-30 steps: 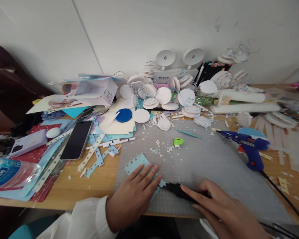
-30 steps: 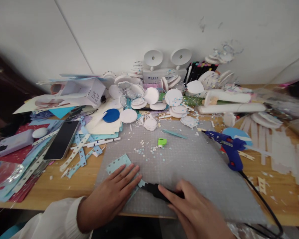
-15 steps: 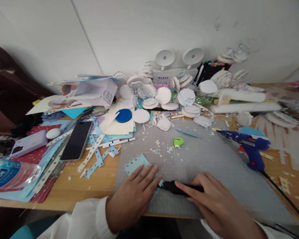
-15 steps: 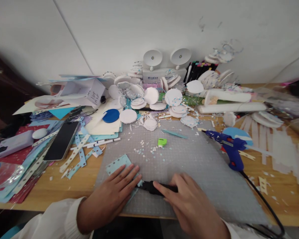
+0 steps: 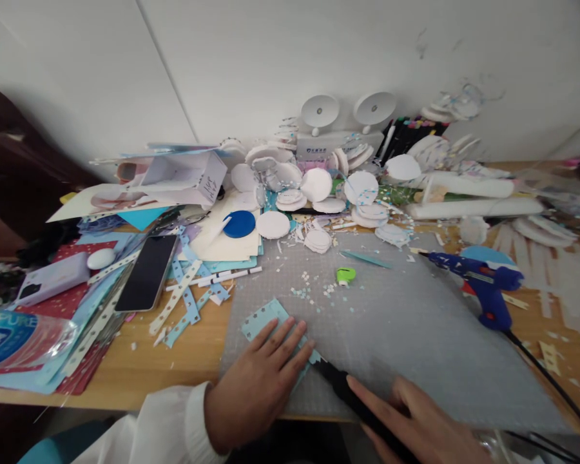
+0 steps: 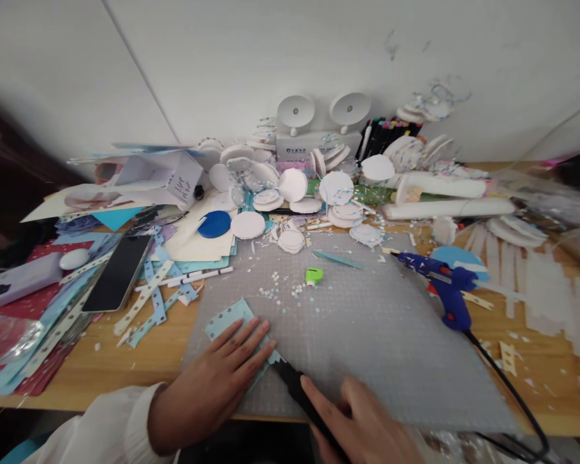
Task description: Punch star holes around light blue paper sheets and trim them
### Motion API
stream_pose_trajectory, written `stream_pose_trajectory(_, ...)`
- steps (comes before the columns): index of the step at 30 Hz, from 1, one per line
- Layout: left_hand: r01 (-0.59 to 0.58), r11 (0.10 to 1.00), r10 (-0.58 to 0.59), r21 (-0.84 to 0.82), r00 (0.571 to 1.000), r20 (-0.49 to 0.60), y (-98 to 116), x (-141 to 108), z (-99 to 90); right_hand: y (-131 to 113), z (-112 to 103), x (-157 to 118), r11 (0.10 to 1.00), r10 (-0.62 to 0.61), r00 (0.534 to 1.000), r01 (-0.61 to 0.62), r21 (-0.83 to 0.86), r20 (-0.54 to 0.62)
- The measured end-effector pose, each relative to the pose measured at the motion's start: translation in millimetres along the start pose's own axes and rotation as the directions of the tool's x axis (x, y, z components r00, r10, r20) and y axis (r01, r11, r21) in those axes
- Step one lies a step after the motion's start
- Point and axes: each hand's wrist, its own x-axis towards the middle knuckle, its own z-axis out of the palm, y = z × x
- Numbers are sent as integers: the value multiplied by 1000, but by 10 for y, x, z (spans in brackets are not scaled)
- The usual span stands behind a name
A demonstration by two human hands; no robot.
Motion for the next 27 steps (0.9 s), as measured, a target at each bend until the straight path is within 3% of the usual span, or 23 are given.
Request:
stream_pose_trajectory(11,8,1000,-6,19,997,-81,5,6,-21,5,79,-22,995,54,998,-56,82,33)
stream_pose_trajectory(27,-9,999,11,35,997,-73,-12,-6,0,46,62,47,994,44,998,-48,97,47)
